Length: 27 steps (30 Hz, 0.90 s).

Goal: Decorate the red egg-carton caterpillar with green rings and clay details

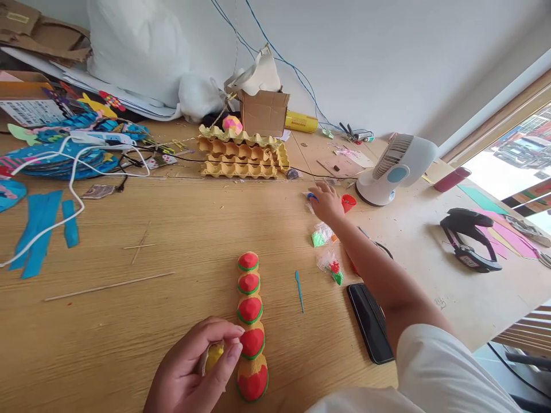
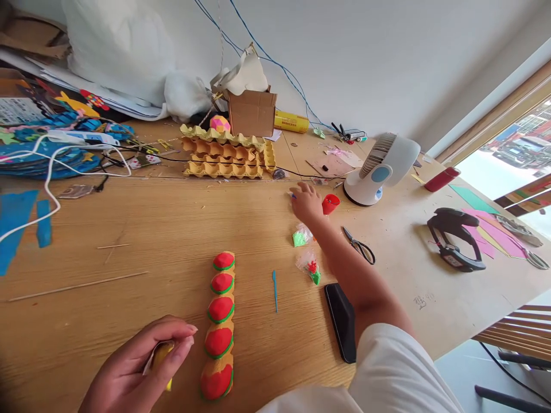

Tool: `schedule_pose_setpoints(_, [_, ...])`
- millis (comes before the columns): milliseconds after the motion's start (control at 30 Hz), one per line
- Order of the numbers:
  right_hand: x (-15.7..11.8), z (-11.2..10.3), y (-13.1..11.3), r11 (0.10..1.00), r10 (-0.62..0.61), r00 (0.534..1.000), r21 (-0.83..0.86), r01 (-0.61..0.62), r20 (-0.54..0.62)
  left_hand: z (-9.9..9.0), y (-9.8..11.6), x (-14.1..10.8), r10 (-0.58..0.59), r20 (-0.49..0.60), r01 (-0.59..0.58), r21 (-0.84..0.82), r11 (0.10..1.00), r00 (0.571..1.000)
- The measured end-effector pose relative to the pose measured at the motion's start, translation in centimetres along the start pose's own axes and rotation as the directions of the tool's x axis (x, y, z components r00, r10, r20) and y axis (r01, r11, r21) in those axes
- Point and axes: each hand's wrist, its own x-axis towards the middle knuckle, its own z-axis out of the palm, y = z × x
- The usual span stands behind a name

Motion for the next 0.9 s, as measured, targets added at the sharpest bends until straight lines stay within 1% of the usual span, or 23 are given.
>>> schedule_pose_setpoints(33, [-2.3, -0.6, -0.9, 0.998, -0.063, 0.998, 0.031, 0.063, -0.013, -0.1, -0.2, 0.0, -0.029, -0.016, 0.028, -0.01, 1.0, 0.999])
schedule_pose_setpoints(67, [-4.9, -1.1, -1.8, 0.974, -0.182, 0.981, 0.125, 0.188, -0.063, -0.2, -0.3, 0.1, -0.057, -0.031, 0.056, -0.029, 0.998, 0.998])
schedule_pose_setpoints(100, [-7.7, -1.7, -2.9, 0.92, -0.305, 0.948, 0.226, 0.319, -0.093, -0.3, -0.4, 0.2, -0.08, -0.047, 0.077, -0.058, 0.995, 0.996])
schedule_pose_setpoints(133, [-10.6, -2.3, -3.9, 0.853, -0.385, 0.915, 0.33, 0.403, -0.121, -0.4, -0.5, 0.3, -0.083, -0.038, 0.078, -0.112, 0.991, 0.996])
schedule_pose_setpoints(167, [-13.5, -2.8, -5.0, 0.777, -0.448, 0.885, 0.433, 0.457, -0.129, -0.5, -0.5, 0.5, -0.08, -0.011, 0.077, -0.186, 0.98, 0.997])
schedule_pose_setpoints(200, [-16.2, -3.3, -6.1, 0.713, -0.475, 0.871, 0.526, 0.463, -0.124, -0.5, -0.5, 0.7, -0.109, 0.025, 0.112, -0.258, 0.96, 0.994])
schedule_pose_setpoints(267, [-20.8, -4.0, -8.2, 0.607, -0.495, 0.864, 0.676, 0.418, -0.089, -0.4, -0.3, 0.9, -0.181, 0.076, 0.196, -0.372, 0.907, 0.981])
schedule_pose_setpoints(333, [-23.9, -4.1, -10.1, 0.491, -0.484, 0.874, 0.812, 0.317, -0.049, -0.2, -0.1, 0.9, -0.171, 0.134, 0.213, -0.444, 0.871, 0.976])
schedule_pose_setpoints(367, [-24.9, -3.9, -11.0, 0.453, -0.468, 0.883, 0.853, 0.26, -0.021, -0.1, -0.1, 0.7, -0.158, 0.154, 0.213, -0.461, 0.861, 0.975])
schedule_pose_setpoints(400, [-25.7, -3.7, -11.8, 0.439, -0.451, 0.892, 0.873, 0.211, 0.011, 0.1, -0.1, 0.5, -0.146, 0.177, 0.214, -0.47, 0.856, 0.973])
schedule_pose_setpoints(500, [-26.5, -2.8, -13.8, 0.495, -0.389, 0.912, 0.865, 0.085, 0.132, 0.4, -0.4, -0.2, -0.122, 0.267, 0.241, -0.479, 0.844, 0.956])
schedule_pose_setpoints(567, [-26.3, -2.5, -14.5, 0.53, -0.353, 0.916, 0.847, 0.027, 0.192, 0.5, -0.6, -0.4, -0.091, 0.281, 0.223, -0.485, 0.845, 0.955])
schedule_pose_setpoints(633, [-25.6, -2.5, -14.7, 0.498, -0.353, 0.916, 0.867, 0.013, 0.189, 0.4, -0.8, -0.3, -0.074, 0.279, 0.197, -0.444, 0.874, 0.958])
schedule_pose_setpoints(767, [-24.1, -2.6, -14.0, 0.411, -0.335, 0.933, 0.911, 0.017, 0.134, 0.0, -0.8, 0.8, -0.058, 0.214, 0.12, -0.291, 0.949, 0.975])
schedule_pose_setpoints(800, [-23.8, -2.5, -13.8, 0.385, -0.342, 0.931, 0.923, 0.014, 0.128, -0.1, -0.7, 1.0, -0.048, 0.202, 0.101, -0.262, 0.96, 0.978])
schedule_pose_setpoints(900, [-23.4, -1.6, -13.4, 0.327, -0.329, 0.937, 0.945, -0.003, 0.117, 0.0, -0.5, 1.7, 0.0, 0.213, 0.036, -0.164, 0.986, 0.977])
